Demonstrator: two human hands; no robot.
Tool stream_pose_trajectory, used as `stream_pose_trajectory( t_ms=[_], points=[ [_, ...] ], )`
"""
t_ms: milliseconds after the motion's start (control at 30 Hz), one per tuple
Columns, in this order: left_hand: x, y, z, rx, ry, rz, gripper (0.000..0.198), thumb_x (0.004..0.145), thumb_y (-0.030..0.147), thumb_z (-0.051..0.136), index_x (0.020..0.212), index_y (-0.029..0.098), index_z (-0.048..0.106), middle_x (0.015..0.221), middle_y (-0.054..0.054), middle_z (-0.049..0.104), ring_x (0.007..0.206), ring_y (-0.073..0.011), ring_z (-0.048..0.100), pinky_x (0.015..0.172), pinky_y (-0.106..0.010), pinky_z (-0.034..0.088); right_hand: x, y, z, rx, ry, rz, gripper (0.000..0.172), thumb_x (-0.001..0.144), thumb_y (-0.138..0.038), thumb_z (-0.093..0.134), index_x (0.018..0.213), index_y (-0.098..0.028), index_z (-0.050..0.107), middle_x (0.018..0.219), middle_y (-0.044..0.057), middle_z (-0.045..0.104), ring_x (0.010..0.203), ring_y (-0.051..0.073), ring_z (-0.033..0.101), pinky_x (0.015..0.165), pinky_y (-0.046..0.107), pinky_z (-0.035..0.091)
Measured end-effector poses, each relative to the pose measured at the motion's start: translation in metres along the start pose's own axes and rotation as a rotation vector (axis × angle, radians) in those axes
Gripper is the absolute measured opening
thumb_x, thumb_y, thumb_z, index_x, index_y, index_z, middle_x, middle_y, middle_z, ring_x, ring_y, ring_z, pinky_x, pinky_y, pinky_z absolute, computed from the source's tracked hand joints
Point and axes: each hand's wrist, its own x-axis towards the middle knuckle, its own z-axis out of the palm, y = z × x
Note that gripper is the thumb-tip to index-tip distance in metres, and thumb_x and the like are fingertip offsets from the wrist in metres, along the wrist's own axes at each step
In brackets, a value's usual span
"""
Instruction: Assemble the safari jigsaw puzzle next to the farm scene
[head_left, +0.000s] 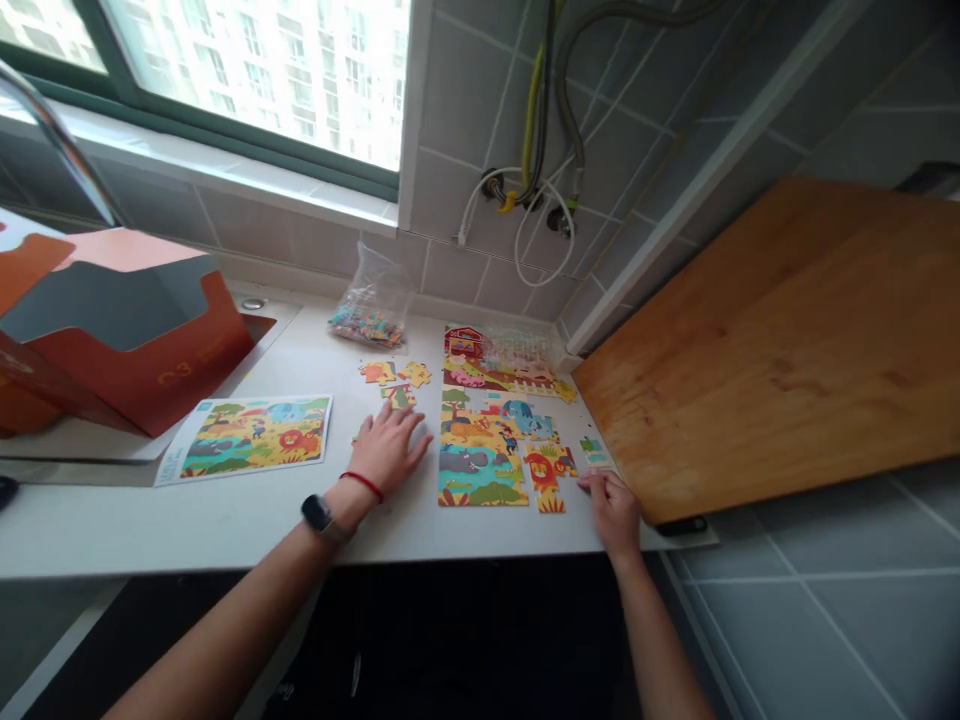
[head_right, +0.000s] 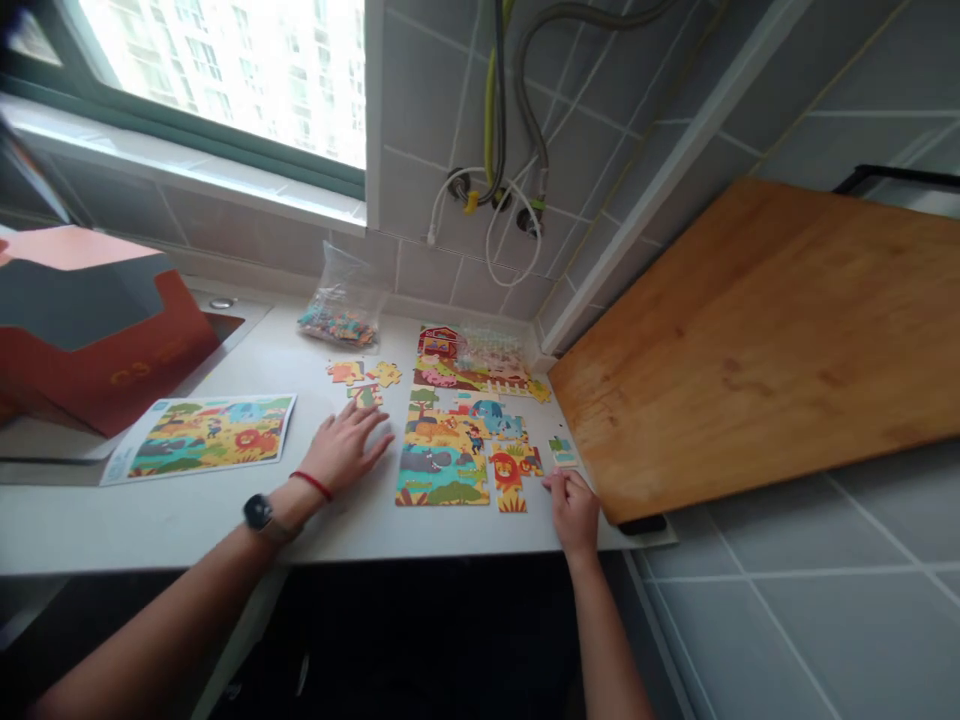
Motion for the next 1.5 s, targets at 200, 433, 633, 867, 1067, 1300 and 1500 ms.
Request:
stream_pose_trajectory(
  t_ms=[200,433,633,867,1067,1300,1500],
  points=[
    [-0.033,-0.059,-0.006,-0.155,0.136,0.261,0.044,0.103,0.051,0.048,0.127,0.021,0.069,0.154,-0.015,0.056,0.136,-0.0336,0.060,0.112,-0.052,0.052,0.000,-0.003,-0.001,0.000,-0.033,0.007,0.051,0.104,-0.048,0.046,0.073,-0.022,0.077,0.084,0.011,0.078,0.079,0.024,0.074,0.074,0.035,0.056],
    [-0.047,-0.080,-0.025,-0.087,0.134,0.220,0.063,0.096,0.072,0.053,0.128,0.021,0.068,0.134,-0.016,0.070,0.125,-0.0378,0.066,0.107,-0.058,0.055,-0.003,0.001,0.000,0.077,-0.016,0.035,0.044,0.101,-0.044,0.050,0.072,-0.024,0.075,0.087,0.009,0.078,0.082,0.024,0.073,0.078,0.034,0.054],
    [-0.057,-0.077,-0.040,-0.130,0.160,0.222,0.045,0.098,0.060,0.060,0.122,0.023,0.069,0.123,-0.011,0.072,0.112,-0.0305,0.071,0.102,-0.049,0.058,-0.003,0.002,0.000,0.089,-0.014,0.024,0.044,0.100,-0.043,0.052,0.065,-0.023,0.069,0.083,0.009,0.077,0.078,0.022,0.070,0.074,0.032,0.052],
    [-0.061,-0.058,-0.057,-0.009,0.338,0.287,0.023,0.099,0.041,0.065,0.117,0.026,0.068,0.129,-0.011,0.068,0.118,-0.0307,0.069,0.103,-0.053,0.059,-0.004,0.009,0.005,0.077,0.018,-0.022,0.041,0.099,-0.046,0.054,0.072,-0.024,0.076,0.087,0.008,0.079,0.082,0.025,0.072,0.076,0.034,0.053],
    [-0.047,-0.079,-0.074,-0.044,0.444,0.121,0.031,0.096,0.048,0.069,0.114,0.022,0.068,0.131,-0.012,0.063,0.112,-0.0273,0.070,0.095,-0.047,0.065,-0.004,0.012,0.005,0.048,-0.003,-0.052,0.037,0.098,-0.041,0.055,0.074,-0.023,0.076,0.090,0.008,0.080,0.084,0.025,0.073,0.078,0.035,0.055],
    [-0.021,-0.083,-0.061,0.040,0.239,0.097,0.036,0.099,0.052,0.057,0.106,0.020,0.072,0.123,-0.014,0.069,0.115,-0.0319,0.067,0.100,-0.050,0.057,-0.004,0.013,0.004,0.046,-0.014,-0.063,0.035,0.098,-0.040,0.055,0.075,-0.022,0.075,0.090,0.008,0.079,0.085,0.026,0.075,0.077,0.036,0.055],
    [-0.035,-0.061,-0.062,0.093,0.204,0.044,0.039,0.095,0.061,0.063,0.105,0.023,0.070,0.097,-0.008,0.071,0.095,-0.0301,0.067,0.090,-0.046,0.054,-0.004,0.012,0.003,0.040,-0.013,-0.054,0.036,0.098,-0.041,0.054,0.076,-0.023,0.076,0.090,0.009,0.080,0.085,0.026,0.074,0.078,0.037,0.056]
  ],
)
